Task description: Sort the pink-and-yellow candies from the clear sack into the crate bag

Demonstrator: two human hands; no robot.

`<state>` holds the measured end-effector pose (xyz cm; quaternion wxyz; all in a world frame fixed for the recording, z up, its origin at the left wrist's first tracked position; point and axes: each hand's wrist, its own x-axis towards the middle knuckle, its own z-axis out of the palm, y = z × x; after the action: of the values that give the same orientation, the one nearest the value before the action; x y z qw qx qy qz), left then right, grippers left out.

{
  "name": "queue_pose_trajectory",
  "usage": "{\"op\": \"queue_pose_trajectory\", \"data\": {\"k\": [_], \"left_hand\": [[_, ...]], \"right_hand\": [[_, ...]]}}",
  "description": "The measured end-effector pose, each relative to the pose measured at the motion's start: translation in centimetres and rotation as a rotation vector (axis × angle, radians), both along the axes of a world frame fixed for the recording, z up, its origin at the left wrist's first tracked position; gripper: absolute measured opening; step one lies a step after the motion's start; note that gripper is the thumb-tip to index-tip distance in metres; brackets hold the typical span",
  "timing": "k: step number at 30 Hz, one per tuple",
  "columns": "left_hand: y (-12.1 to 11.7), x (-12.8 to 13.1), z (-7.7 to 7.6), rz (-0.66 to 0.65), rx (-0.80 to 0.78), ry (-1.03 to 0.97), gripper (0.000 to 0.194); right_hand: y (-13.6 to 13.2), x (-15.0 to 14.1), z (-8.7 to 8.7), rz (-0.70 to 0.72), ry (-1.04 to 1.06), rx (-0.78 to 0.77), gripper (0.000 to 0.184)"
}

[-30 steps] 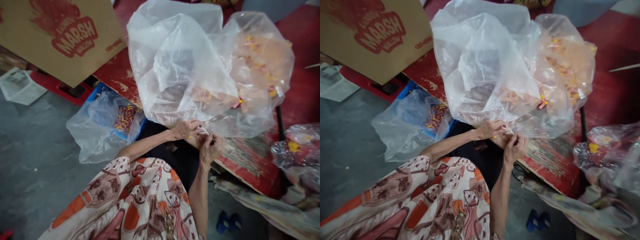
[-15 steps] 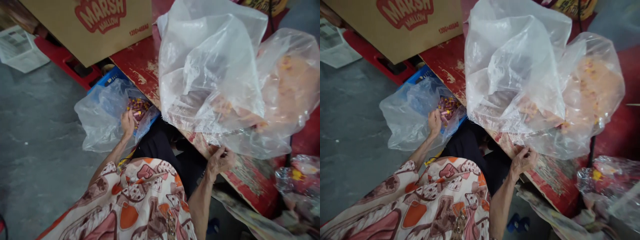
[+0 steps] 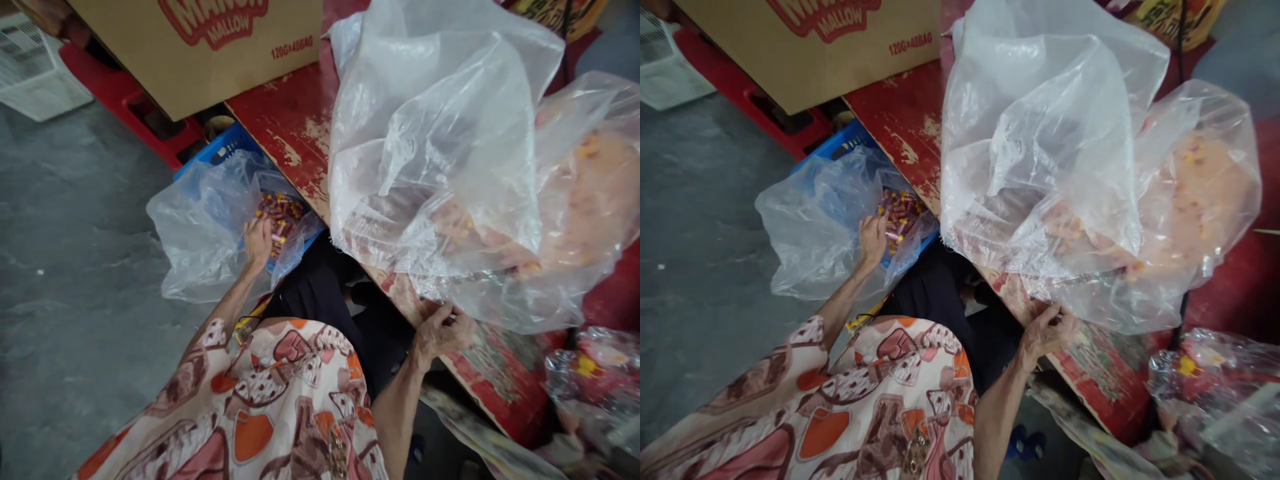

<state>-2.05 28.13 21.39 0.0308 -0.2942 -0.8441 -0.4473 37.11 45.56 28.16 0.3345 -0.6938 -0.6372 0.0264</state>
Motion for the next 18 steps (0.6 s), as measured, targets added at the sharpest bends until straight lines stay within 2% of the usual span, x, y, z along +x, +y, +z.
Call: {"op": "queue_pose_trajectory", "data": {"k": [2, 3, 5, 7, 10, 12, 15, 18], "left_hand": [[-0.9, -0.5, 0.3, -0.017, -0.004, -0.004, 0.054], [-0.6, -0.4, 0.8, -0.029, 0.009, -0.002, 0.053], [1.8, 0.5, 2.2, -0.072, 0.042, 0.008, 0.049], [6.1, 1.5, 4.0, -0.172, 0.095, 0.052, 0.043], [13.9, 3.0, 6.6, -0.439, 0.201, 0.166, 0.037], [18.7, 4.0, 7.7, -0.582, 0.242, 0.201, 0.036], [24.2, 5.7, 7.6, -0.74, 0.205, 0.215, 0.037], [28.0, 7.0, 5.8, -0.868, 0.087, 0.273, 0.034]], "right_hand": [[0.1, 0.0, -0.2, -0.008, 0.008, -0.008, 0.018], [0.1, 0.1, -0.3, -0.007, 0.018, -0.01, 0.019], [0.2, 0.2, -0.5, -0.001, 0.037, -0.004, 0.021], [0.3, 0.2, -0.7, 0.004, 0.047, 0.012, 0.022], [0.2, 0.3, -0.9, 0.01, 0.055, 0.011, 0.025], [0.2, 0.2, -1.0, 0.02, 0.065, -0.015, 0.031], [0.3, 0.1, -1.3, 0.03, 0.085, -0.044, 0.045], [0.1, 0.0, -1.7, 0.012, 0.13, -0.041, 0.055]]}}
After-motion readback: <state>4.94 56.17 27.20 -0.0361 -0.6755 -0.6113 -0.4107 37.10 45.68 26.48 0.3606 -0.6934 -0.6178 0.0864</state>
